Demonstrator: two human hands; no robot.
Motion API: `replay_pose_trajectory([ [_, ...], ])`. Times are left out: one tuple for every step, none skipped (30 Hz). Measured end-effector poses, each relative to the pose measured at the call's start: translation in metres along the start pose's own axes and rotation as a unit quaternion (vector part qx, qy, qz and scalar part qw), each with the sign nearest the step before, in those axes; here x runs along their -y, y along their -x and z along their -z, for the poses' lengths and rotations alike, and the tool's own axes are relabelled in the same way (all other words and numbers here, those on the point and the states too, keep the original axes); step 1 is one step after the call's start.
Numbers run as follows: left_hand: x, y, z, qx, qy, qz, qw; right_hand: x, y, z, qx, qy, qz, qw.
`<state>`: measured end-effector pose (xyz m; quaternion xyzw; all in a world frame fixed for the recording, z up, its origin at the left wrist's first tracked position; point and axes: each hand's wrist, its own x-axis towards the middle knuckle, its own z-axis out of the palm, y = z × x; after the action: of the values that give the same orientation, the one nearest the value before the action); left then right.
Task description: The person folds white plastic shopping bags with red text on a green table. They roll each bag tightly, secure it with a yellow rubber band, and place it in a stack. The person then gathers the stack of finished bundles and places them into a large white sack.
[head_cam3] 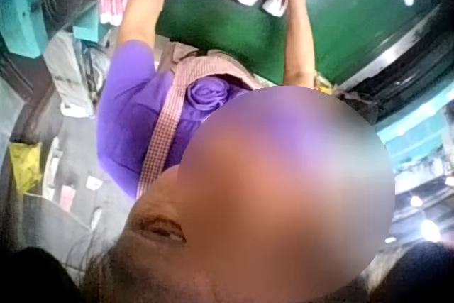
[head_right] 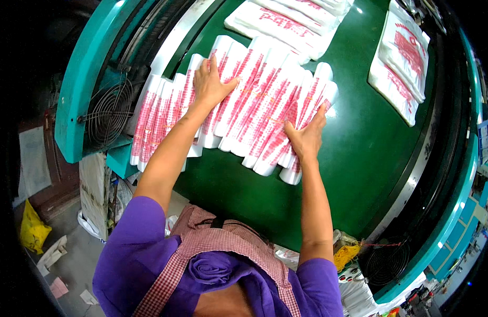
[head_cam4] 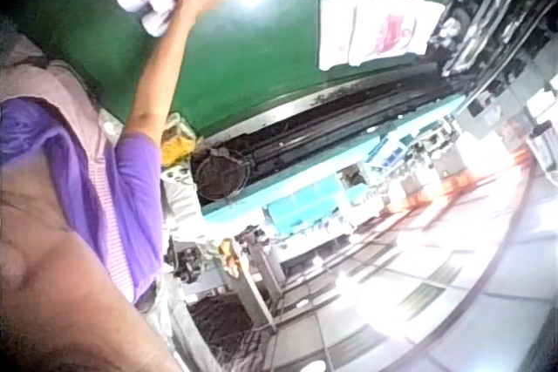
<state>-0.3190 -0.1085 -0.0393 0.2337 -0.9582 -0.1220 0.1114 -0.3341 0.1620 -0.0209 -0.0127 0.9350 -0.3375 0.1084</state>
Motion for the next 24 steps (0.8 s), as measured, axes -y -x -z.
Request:
replay_pose_trajectory([
  [-0.003,-0.002,-0.004,0.008,0.030,0.007,1.000,-0.005,-0.001,-0.003,-0.009,0.005,0.012,1.000],
  [-0.007,0.000,-0.006,0.016,0.061,0.014,0.998,-0.008,-0.001,-0.004,-0.019,0.011,0.023,1.000],
  [-0.018,0.005,0.000,0.048,0.076,0.010,0.996,-0.005,-0.001,-0.002,-0.001,0.001,0.022,1.000],
  [-0.027,0.013,-0.006,0.048,0.123,-0.005,0.991,-0.002,-0.001,0.002,0.015,-0.010,0.024,1.000],
  [-0.035,0.021,-0.007,0.058,0.125,-0.015,0.990,-0.004,-0.004,0.004,0.028,-0.036,0.040,0.998],
  [-0.040,0.030,-0.003,0.067,0.125,-0.025,0.990,-0.007,-0.007,0.005,0.041,-0.064,0.055,0.996],
  [-0.036,0.045,0.000,0.060,0.122,-0.032,0.990,-0.012,0.000,0.007,0.046,-0.071,0.096,0.992],
  [-0.034,0.058,0.001,0.046,0.118,-0.041,0.991,-0.018,0.006,0.002,0.044,-0.043,0.105,0.993],
  [-0.027,0.074,0.011,0.022,0.133,-0.048,0.990,-0.020,0.020,-0.002,0.046,-0.032,0.109,0.992],
  [-0.016,0.083,0.021,0.069,0.137,-0.026,0.988,-0.018,0.035,-0.007,0.048,-0.021,0.113,0.992],
  [-0.005,0.090,0.040,0.122,0.144,-0.005,0.982,-0.007,0.051,-0.009,0.067,-0.035,0.079,0.994],
  [0.009,0.097,0.054,0.177,0.150,0.012,0.973,-0.006,0.062,-0.015,0.055,-0.029,0.085,0.994],
  [0.028,0.105,0.056,0.076,0.046,-0.022,0.996,-0.001,0.069,-0.018,0.063,-0.025,0.066,0.996],
  [0.046,0.111,0.059,-0.027,-0.059,-0.057,0.996,0.005,0.072,-0.019,0.071,-0.023,0.046,0.996],
  [0.066,0.109,0.068,-0.048,-0.079,-0.026,0.995,0.009,0.073,-0.019,0.064,-0.016,0.052,0.996],
  [0.084,0.108,0.076,-0.070,-0.100,0.007,0.992,0.009,0.074,-0.019,0.067,-0.019,0.050,0.996],
  [0.095,0.111,0.083,-0.034,-0.090,0.052,0.994,0.009,0.074,-0.019,0.070,-0.023,0.050,0.996],
  [0.104,0.113,0.082,0.004,-0.077,0.097,0.992,0.007,0.073,-0.018,0.071,-0.025,0.048,0.996],
  [0.108,0.113,0.081,0.042,-0.064,0.140,0.987,0.003,0.070,-0.021,0.070,-0.043,0.064,0.995],
  [0.105,0.107,0.086,0.096,-0.047,0.169,0.980,0.004,0.071,-0.020,0.077,-0.041,0.058,0.995],
  [0.100,0.095,0.095,0.149,-0.031,0.195,0.969,0.009,0.072,-0.017,0.081,-0.040,0.051,0.995],
  [0.098,0.084,0.099,0.202,-0.016,0.221,0.954,0.013,0.072,-0.016,0.086,-0.039,0.044,0.995],
  [0.114,0.084,0.085,0.178,-0.006,0.191,0.965,0.017,0.072,-0.014,0.110,-0.049,0.034,0.992],
  [0.111,0.078,0.085,0.192,0.013,0.173,0.966,0.014,0.068,-0.015,0.108,-0.048,0.054,0.992],
])
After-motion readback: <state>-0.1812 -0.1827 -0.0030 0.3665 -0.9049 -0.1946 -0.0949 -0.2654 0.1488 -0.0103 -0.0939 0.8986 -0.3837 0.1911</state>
